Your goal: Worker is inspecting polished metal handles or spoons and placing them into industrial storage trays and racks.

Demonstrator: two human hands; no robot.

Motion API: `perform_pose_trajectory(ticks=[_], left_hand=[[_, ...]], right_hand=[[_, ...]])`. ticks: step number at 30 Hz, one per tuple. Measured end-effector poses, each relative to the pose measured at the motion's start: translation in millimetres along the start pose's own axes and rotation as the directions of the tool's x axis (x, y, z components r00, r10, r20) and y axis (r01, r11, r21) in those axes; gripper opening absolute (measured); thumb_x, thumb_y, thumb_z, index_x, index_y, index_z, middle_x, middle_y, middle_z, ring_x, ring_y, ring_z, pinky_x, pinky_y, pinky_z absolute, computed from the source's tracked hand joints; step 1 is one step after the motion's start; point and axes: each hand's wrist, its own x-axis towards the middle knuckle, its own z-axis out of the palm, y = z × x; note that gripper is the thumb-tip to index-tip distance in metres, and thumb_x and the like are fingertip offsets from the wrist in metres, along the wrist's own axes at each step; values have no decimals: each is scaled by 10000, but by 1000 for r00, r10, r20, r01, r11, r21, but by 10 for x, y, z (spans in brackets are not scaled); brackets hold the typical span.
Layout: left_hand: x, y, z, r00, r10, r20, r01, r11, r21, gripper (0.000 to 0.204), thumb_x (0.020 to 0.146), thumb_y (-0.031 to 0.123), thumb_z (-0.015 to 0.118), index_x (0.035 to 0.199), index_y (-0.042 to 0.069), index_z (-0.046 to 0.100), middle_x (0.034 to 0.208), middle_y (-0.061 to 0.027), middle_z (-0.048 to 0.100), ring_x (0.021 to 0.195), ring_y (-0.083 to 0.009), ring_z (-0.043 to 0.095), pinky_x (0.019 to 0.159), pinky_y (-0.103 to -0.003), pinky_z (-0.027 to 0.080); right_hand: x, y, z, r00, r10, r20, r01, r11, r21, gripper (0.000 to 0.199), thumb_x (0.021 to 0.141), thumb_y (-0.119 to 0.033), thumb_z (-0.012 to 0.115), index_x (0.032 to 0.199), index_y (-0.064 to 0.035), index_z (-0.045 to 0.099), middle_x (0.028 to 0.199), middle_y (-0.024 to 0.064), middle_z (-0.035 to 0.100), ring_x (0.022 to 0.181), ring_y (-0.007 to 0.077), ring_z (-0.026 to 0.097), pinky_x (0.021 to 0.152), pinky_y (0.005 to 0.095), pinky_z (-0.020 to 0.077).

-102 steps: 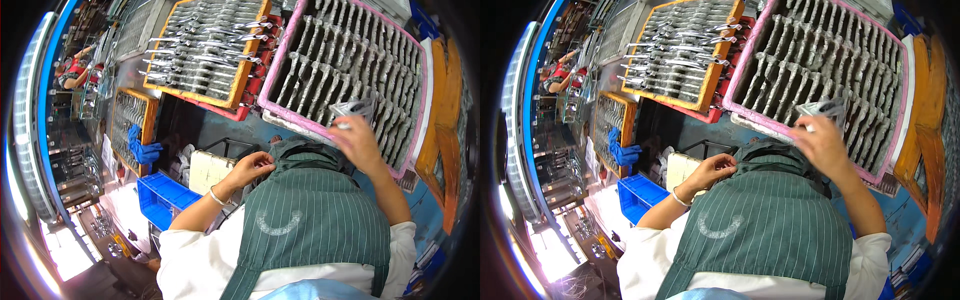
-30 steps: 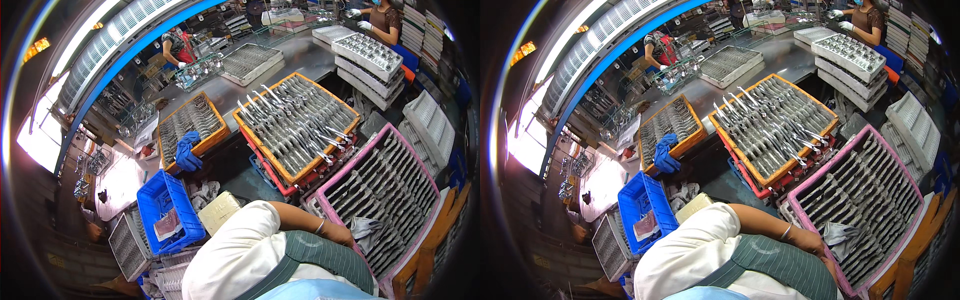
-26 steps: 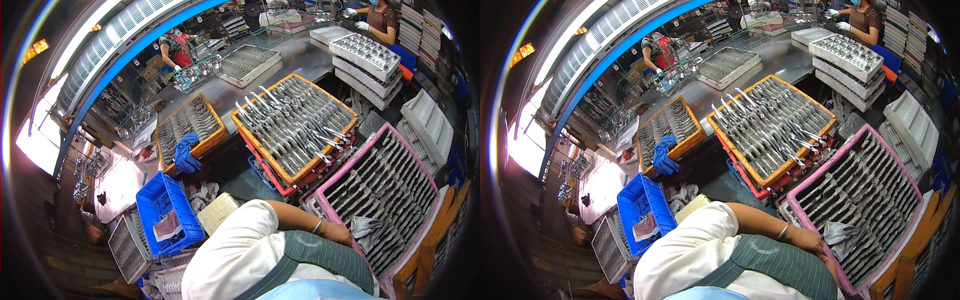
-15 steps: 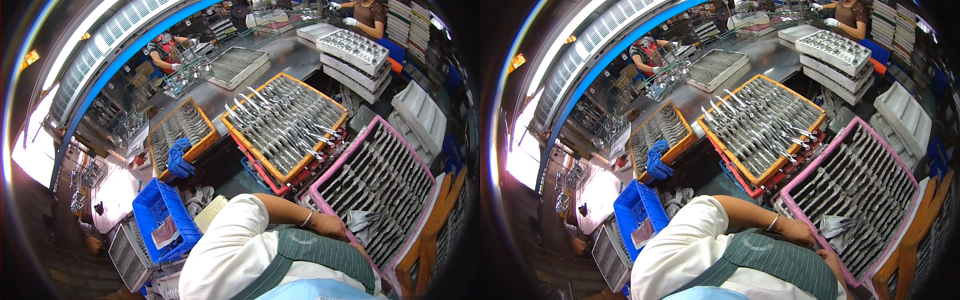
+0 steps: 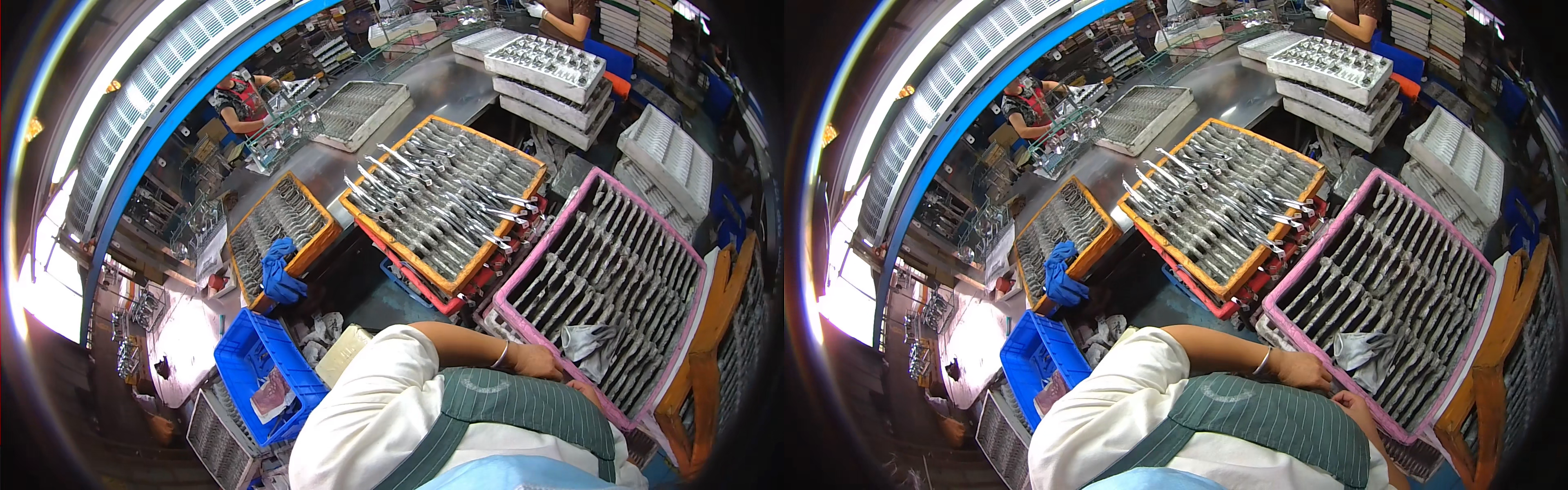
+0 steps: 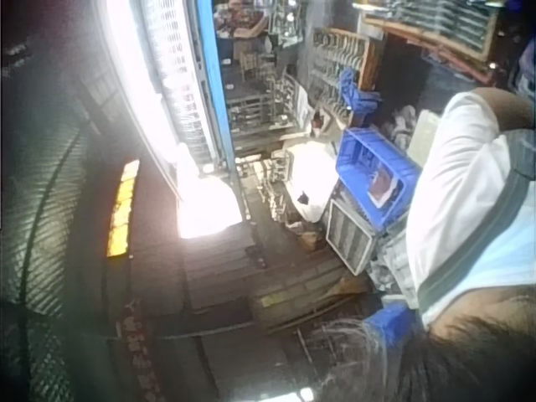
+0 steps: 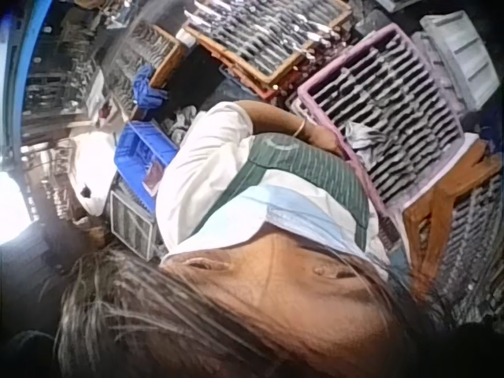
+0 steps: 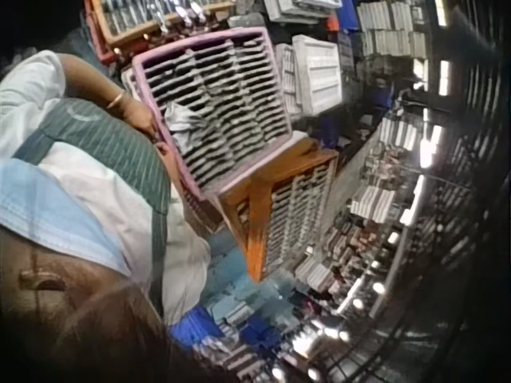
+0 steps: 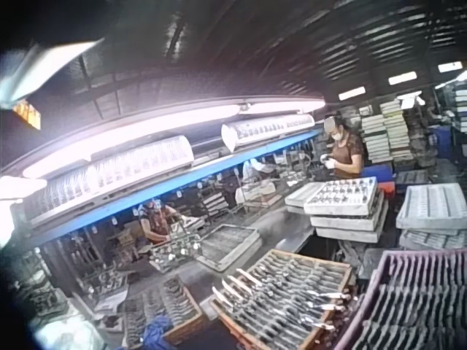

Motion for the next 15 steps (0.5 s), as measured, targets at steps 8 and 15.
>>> perform_pose_trajectory(ticks=[8, 15], left_hand=[[41, -38, -2, 991, 132, 25, -134, 952, 277, 200, 751, 279, 521, 778, 86, 565, 759, -78, 538, 734, -283, 577, 635, -414, 432], [-39, 75, -64, 991, 35, 125, -61, 976, 209, 163, 740, 281, 525, 755, 122, 561, 769, -60, 543, 765, -261, 580, 662, -407, 424]], right_hand=[[-60, -133, 41, 998, 0, 69, 5, 997, -73, 106, 858, -109, 597, 865, -9, 561, 751, 6, 577, 646, 46, 524, 562, 180, 428], [-130, -142, 71, 996, -13, 90, 14, 1000, -12, 112, 852, -117, 605, 864, -15, 561, 761, -6, 564, 677, 42, 520, 596, 186, 427]])
